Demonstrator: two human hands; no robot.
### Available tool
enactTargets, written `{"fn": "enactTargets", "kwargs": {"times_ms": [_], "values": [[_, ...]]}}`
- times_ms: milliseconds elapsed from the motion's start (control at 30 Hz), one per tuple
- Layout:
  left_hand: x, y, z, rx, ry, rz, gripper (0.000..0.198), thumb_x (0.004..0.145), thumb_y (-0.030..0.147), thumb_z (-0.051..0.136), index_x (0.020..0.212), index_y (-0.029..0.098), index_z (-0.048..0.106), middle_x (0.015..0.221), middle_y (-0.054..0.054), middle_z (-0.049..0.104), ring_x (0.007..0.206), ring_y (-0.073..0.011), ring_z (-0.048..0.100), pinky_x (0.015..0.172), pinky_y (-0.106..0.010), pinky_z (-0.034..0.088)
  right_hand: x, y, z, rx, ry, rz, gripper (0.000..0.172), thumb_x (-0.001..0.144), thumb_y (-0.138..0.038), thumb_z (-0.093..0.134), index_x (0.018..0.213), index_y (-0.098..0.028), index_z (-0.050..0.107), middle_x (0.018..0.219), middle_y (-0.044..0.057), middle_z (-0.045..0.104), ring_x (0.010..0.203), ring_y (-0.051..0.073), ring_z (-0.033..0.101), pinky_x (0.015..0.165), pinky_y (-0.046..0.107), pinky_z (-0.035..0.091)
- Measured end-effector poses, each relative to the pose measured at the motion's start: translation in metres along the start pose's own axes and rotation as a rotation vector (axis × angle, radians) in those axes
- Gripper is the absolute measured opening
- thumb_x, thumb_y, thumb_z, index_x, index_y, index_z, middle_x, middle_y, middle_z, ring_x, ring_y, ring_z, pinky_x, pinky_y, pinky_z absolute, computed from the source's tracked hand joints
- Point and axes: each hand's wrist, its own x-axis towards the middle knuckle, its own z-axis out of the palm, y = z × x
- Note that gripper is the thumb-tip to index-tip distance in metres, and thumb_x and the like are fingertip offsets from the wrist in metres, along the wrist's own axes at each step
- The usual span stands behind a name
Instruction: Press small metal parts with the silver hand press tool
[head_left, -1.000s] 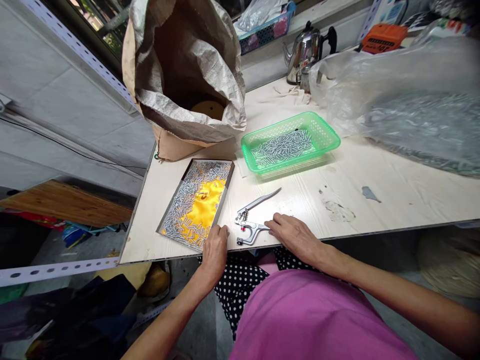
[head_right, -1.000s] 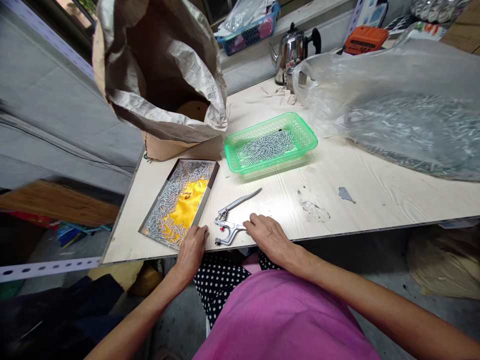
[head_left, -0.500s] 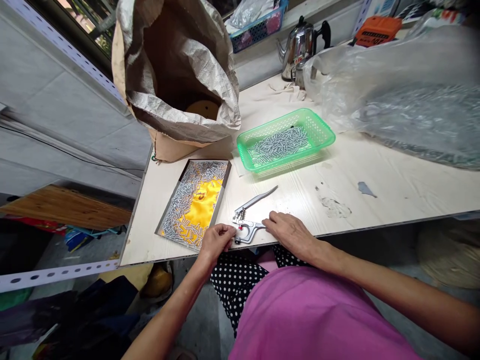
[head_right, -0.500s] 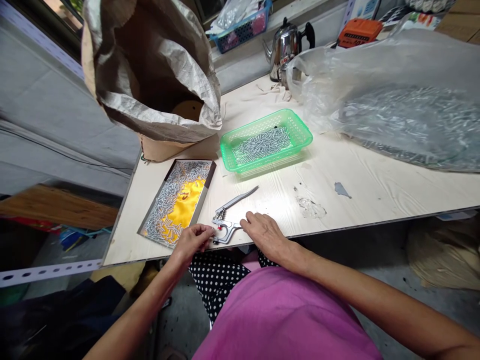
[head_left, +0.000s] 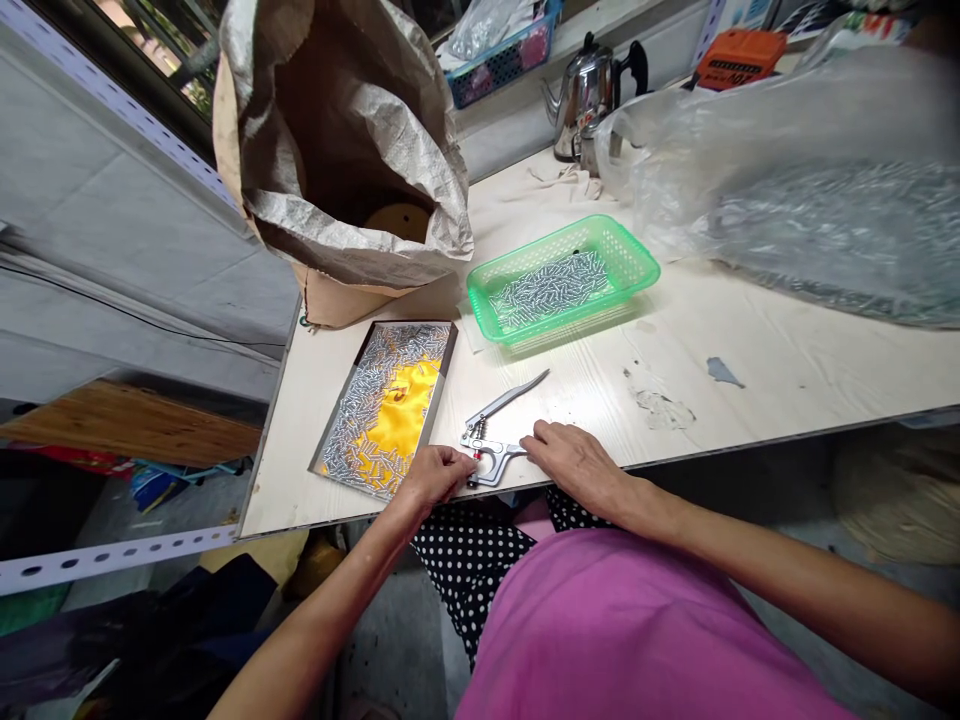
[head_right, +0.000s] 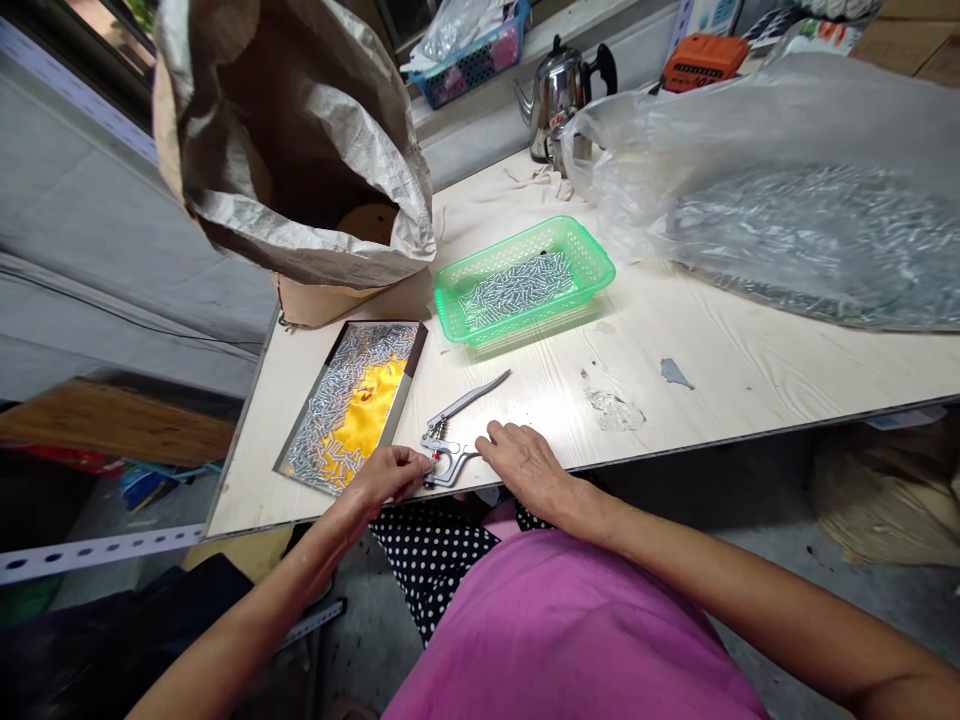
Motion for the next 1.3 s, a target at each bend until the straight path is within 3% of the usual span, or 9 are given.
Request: {"fn": "enactTargets", "kwargs": {"times_ms": [367,500,600,667,733,800,1000,1200,1300], "values": [[-0.003,0.004,0.0,0.028,-0.067,-0.152,0.036,0.066,0.047,0.075,0.067,0.014,0.06,0.043,0.008,0.047,0.037,-0.0054,0.037,0.039,-0.019,0.032,-0.001,-0.002,-0.006,0.011,-0.051,0.002,0.016,0.093,-0.01,0.049,0.1,-0.019,0.06,0.094,0.006,0.056,0.077,0.017,0.05,0.064,0.03,0.032],[-0.006,0.005,0.001,0.012,-0.045,-0.162,0.037,0.066,0.046,0.078,0.07,0.013,0.062,0.044,0.007,0.048,0.039,-0.0062,0.041,0.039,-0.019,0.036,0.0,0.002,-0.013,0.078,-0.017,0.003,0.009,0.092,-0.021,0.058,0.1,-0.018,0.06,0.101,0.008,0.058,0.085,0.019,0.053,0.07,0.03,0.039],[-0.008,0.005,0.002,-0.037,-0.036,-0.159,0.035,0.067,0.043,0.078,0.07,0.012,0.062,0.047,0.007,0.049,0.04,-0.0058,0.043,0.039,-0.018,0.038,0.009,0.011,-0.02,0.099,0.051,-0.009,0.043,0.085,-0.037,0.068,0.12,-0.016,0.056,0.129,0.017,0.053,0.111,0.029,0.051,0.086,0.04,0.043],[-0.009,0.005,0.003,-0.06,-0.026,-0.165,0.032,0.068,0.04,0.078,0.071,0.012,0.062,0.047,0.007,0.049,0.04,-0.0056,0.043,0.039,-0.018,0.038,0.019,0.018,-0.023,0.068,0.057,-0.032,0.073,0.078,-0.047,0.073,0.136,-0.015,0.045,0.147,0.022,0.039,0.131,0.037,0.037,0.1,0.05,0.037],[-0.009,0.005,0.004,-0.069,-0.019,-0.172,0.029,0.07,0.037,0.077,0.072,0.012,0.062,0.047,0.007,0.049,0.039,-0.0055,0.043,0.038,-0.018,0.038,0.031,0.026,-0.024,0.028,0.005,-0.056,0.092,0.071,-0.055,0.076,0.143,-0.012,0.038,0.152,0.024,0.032,0.141,0.04,0.023,0.109,0.055,0.027],[-0.009,0.005,0.005,-0.071,-0.012,-0.178,0.027,0.072,0.035,0.076,0.072,0.012,0.062,0.046,0.007,0.049,0.038,-0.0055,0.043,0.037,-0.018,0.037,0.041,0.03,-0.025,-0.002,-0.064,-0.078,0.1,0.066,-0.059,0.078,0.144,-0.01,0.037,0.148,0.024,0.037,0.142,0.041,0.021,0.112,0.058,0.02],[-0.008,0.0,0.005,-0.08,0.001,-0.19,0.032,0.07,0.04,0.078,0.072,0.013,0.062,0.046,0.007,0.049,0.036,-0.0056,0.044,0.037,-0.018,0.037,0.047,0.028,-0.034,-0.024,-0.135,-0.088,0.088,0.072,-0.054,0.075,0.141,-0.011,0.041,0.131,0.02,0.055,0.122,0.037,0.047,0.107,0.06,0.025],[-0.007,0.0,0.005,-0.052,-0.002,-0.203,0.031,0.073,0.041,0.076,0.075,0.013,0.062,0.046,0.007,0.049,0.037,-0.0064,0.043,0.039,-0.019,0.036,0.037,0.019,-0.04,-0.02,-0.127,-0.076,0.075,0.079,-0.043,0.073,0.14,-0.013,0.042,0.119,0.015,0.061,0.11,0.032,0.051,0.099,0.049,0.03],[-0.014,0.003,0.007,0.116,0.04,-0.151,0.026,0.082,0.039,0.067,0.075,0.014,0.063,0.05,0.004,0.051,0.042,-0.0097,0.048,0.044,-0.021,0.04,0.034,0.017,-0.038,-0.006,-0.115,-0.096,0.072,0.082,-0.038,0.072,0.141,-0.013,0.041,0.114,0.014,0.063,0.104,0.029,0.053,0.094,0.044,0.032]]}}
